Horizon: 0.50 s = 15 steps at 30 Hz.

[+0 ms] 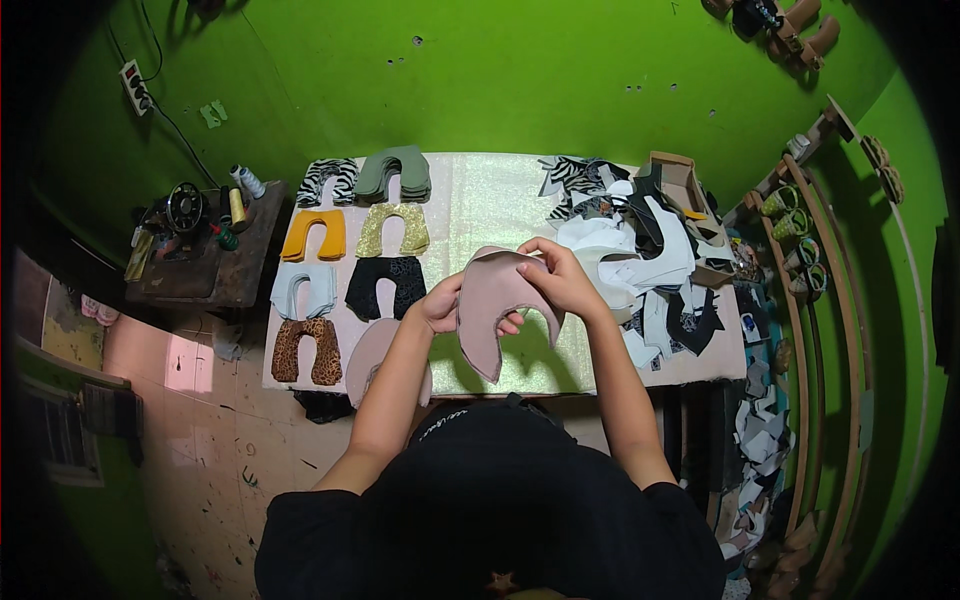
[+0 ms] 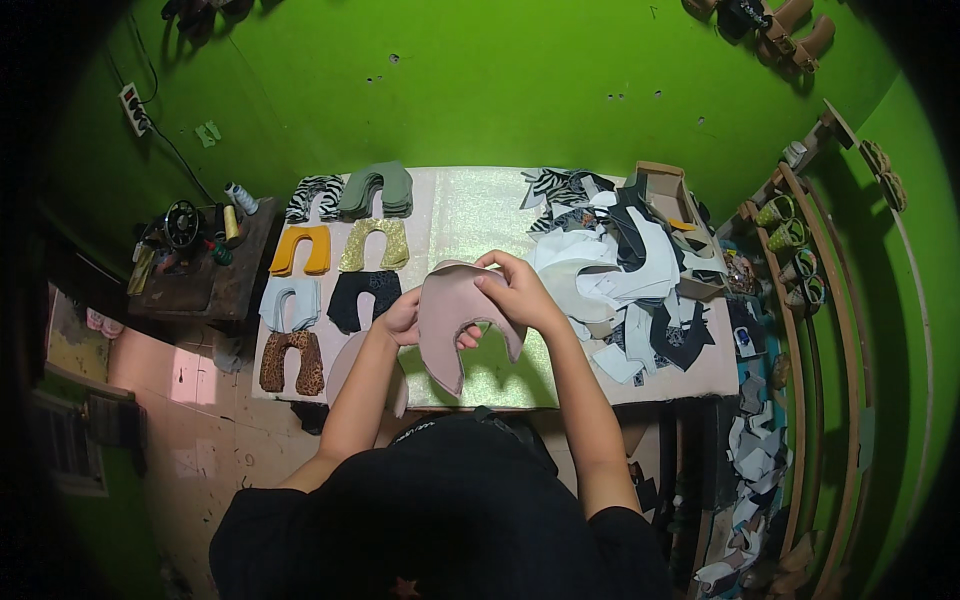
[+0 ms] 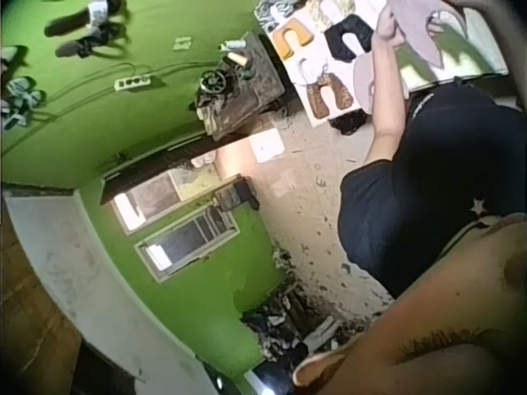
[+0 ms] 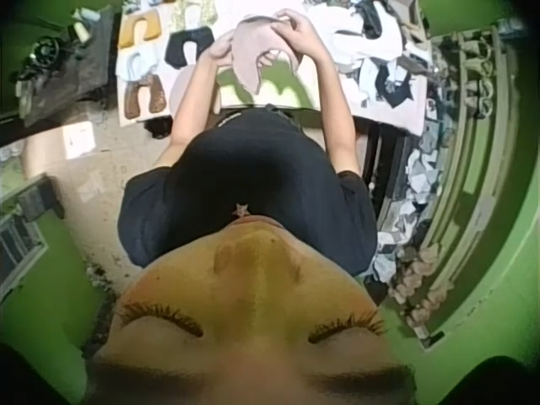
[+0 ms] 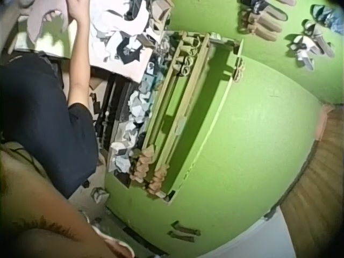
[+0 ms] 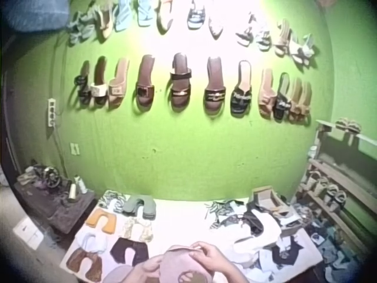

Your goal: Organizing and stacking various colored and patterned shoe upper components on a work table.

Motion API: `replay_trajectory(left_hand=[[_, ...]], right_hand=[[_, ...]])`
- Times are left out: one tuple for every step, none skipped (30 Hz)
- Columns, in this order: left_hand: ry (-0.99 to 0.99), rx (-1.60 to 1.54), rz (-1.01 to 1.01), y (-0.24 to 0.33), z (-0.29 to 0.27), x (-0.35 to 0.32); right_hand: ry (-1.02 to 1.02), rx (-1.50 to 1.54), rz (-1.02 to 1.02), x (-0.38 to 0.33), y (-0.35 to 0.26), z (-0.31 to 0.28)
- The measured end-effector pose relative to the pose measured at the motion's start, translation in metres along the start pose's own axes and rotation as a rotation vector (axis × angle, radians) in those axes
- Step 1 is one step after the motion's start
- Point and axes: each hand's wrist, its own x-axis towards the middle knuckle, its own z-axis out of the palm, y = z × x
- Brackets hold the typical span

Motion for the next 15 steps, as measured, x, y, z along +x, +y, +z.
replay_trajectory(left_hand=[[0.000, -0.001, -0.005, 0.000, 0.000, 0.001], [0.000, -0.002, -0.006, -0.001, 0.001, 0.001], [0.000, -0.011, -0.001, -0.001, 0.003, 0.002], [-0.001, -0.020, 0.003, -0.001, 0.003, 0.002], [0.000, -0.021, 0.004, -0.001, 0.002, 0.002], [0.011, -0.020, 0.004, -0.002, 0.001, 0.002], [0.021, -0.019, 0.003, -0.003, 0.001, 0.002], [0.023, -0.020, 0.005, -0.003, 0.000, 0.002], [0.017, -0.032, 0.016, -0.004, 0.000, 0.001], [0.011, -0.044, 0.028, -0.004, -0.001, 0.001], [0.013, -0.044, 0.029, -0.004, -0.001, 0.000], [0.014, -0.050, 0.032, -0.004, 0.000, 0.000], [0.014, -0.056, 0.035, -0.005, 0.001, 0.000], [0.014, -0.055, 0.034, -0.005, 0.001, 0.000], [0.013, -0.063, 0.050, -0.005, 0.002, 0.000]], right_hand=[[0.001, 0.000, 0.001, 0.000, 0.003, -0.001], [0.021, -0.010, -0.006, 0.000, 0.006, -0.003], [0.039, -0.020, -0.012, 0.000, 0.006, -0.004], [0.038, -0.020, -0.012, -0.001, 0.006, -0.004], [0.044, -0.063, -0.013, -0.003, 0.005, -0.003], [0.049, -0.106, -0.014, -0.004, 0.003, -0.002], [0.047, -0.106, -0.014, -0.005, 0.002, -0.002], [0.067, -0.163, -0.029, -0.005, 0.002, 0.000], [0.087, -0.219, -0.043, -0.006, 0.000, 0.001], [0.086, -0.218, -0.043, -0.007, -0.002, 0.003], [0.114, -0.257, -0.049, -0.009, -0.006, 0.006], [0.145, -0.297, -0.056, -0.010, -0.007, 0.007], [0.146, -0.296, -0.056, -0.011, -0.005, 0.009], [0.210, -0.347, -0.195, -0.010, -0.001, 0.011], [0.272, -0.395, -0.334, -0.011, 0.001, 0.013]])
